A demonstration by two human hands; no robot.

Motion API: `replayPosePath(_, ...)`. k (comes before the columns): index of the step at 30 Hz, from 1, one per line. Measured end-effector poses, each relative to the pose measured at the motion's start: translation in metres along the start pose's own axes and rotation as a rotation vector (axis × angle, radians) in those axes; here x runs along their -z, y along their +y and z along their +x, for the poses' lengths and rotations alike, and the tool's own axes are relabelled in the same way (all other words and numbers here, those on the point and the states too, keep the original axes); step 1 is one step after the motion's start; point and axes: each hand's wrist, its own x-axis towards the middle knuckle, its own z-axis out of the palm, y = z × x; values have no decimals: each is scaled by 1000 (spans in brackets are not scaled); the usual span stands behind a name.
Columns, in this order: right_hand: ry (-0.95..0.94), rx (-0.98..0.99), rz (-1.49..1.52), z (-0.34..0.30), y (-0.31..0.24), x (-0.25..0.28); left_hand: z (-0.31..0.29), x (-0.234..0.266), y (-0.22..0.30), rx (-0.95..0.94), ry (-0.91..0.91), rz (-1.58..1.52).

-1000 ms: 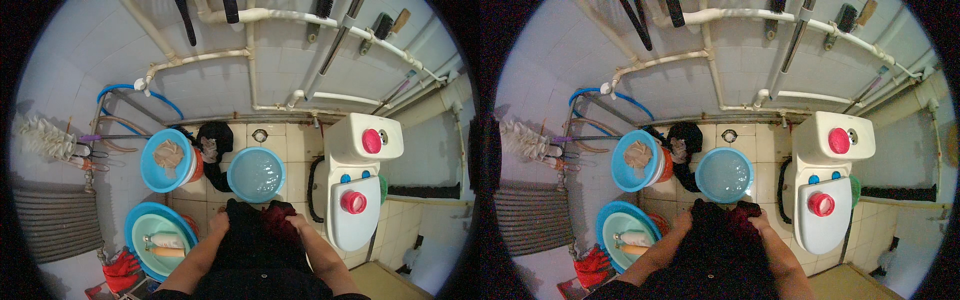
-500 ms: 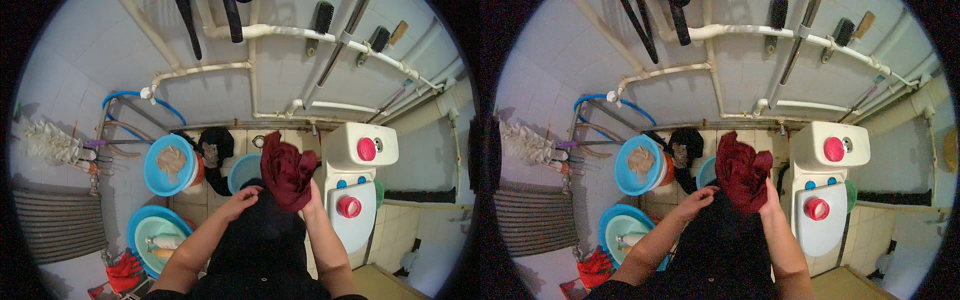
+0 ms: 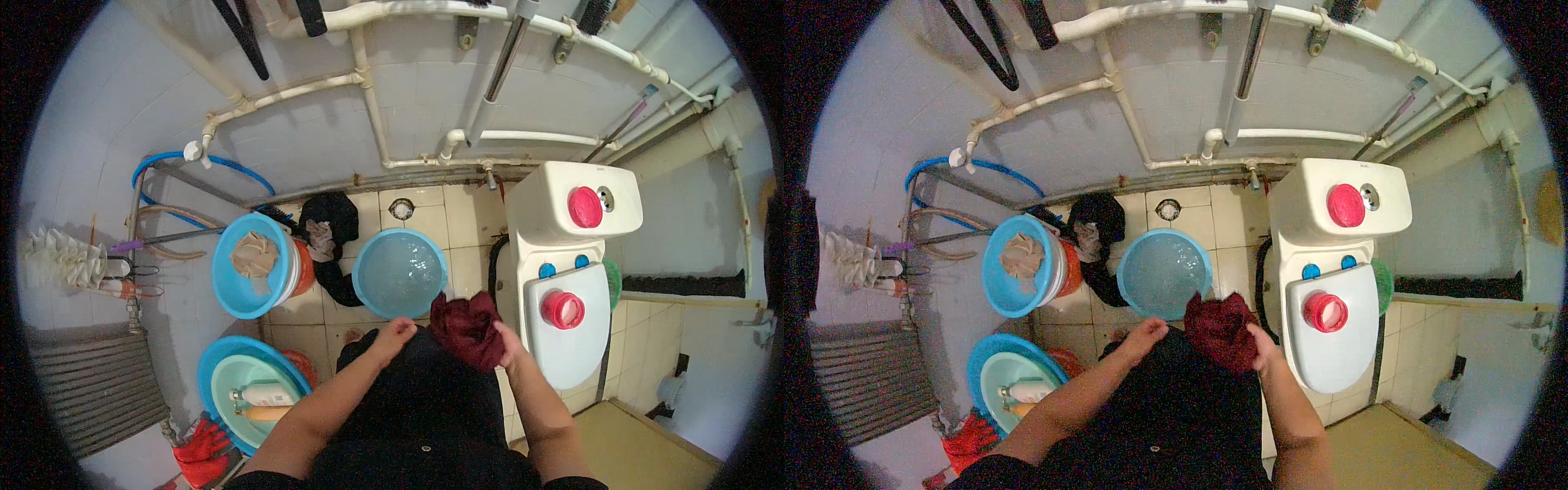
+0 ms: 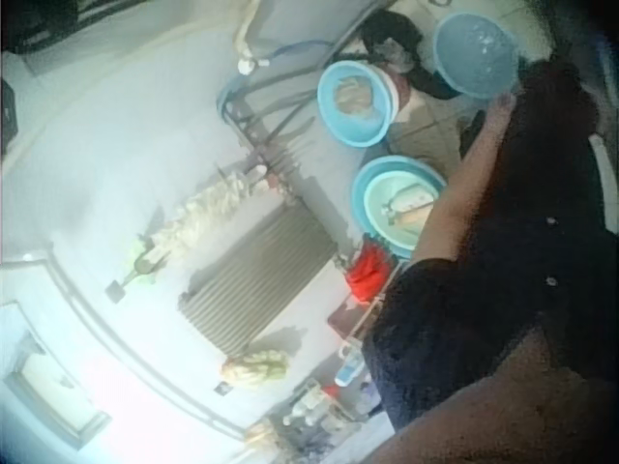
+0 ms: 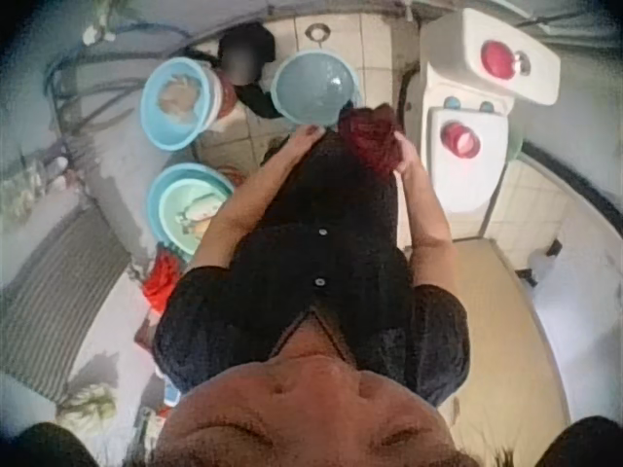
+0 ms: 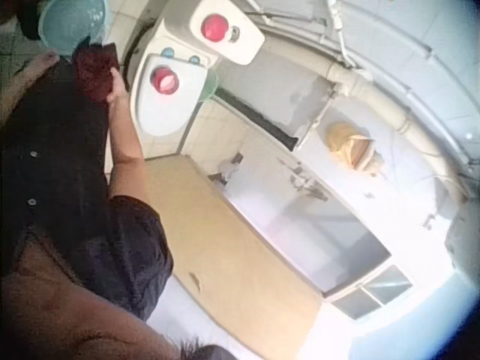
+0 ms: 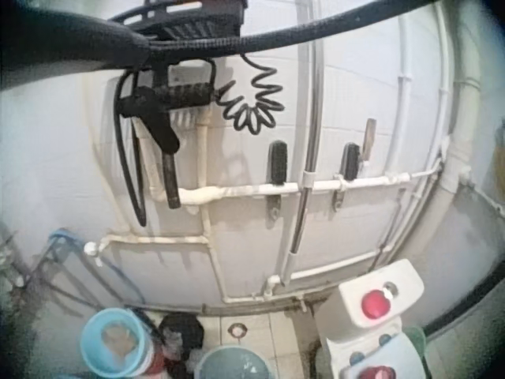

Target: The person washes a maroon garment by hand in a bathroom. They submerge the item in a blue basin of water, scrub it, and rinse it under a shower head. The person also briefly handles a purple cloth and a yellow basin before returning to the maroon garment.

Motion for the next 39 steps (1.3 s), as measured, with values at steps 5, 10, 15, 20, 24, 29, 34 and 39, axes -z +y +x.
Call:
replayPosePath(5, 254, -141, -176, 31, 54, 83, -3, 11, 7, -70, 44, 224)
replayPosePath(10, 310, -74, -185, 51, 64, 104, -2, 27, -16, -112, 111, 84)
replayPosePath(15, 134, 89, 48, 24, 14, 21, -41, 35, 43, -5, 263, -38)
replayPosePath(20, 80, 475, -302, -49, -16, -137, -62, 34, 94, -147, 112, -207)
replayPosePath(24, 3, 593, -875, -63, 1, -183, -80, 35, 114, -676, 258, 716)
replayPosePath(29, -118, 335, -713, -57, 8, -183, -83, 51, 96, -742, 88, 673)
replayPosePath(34, -107, 75, -882, 12, 13, -136, -55, 67, 78, -246, -263, 852)
replayPosePath(39, -308, -490, -1128, 84, 37, -81, 6, 73, 20, 160, -1263, 803)
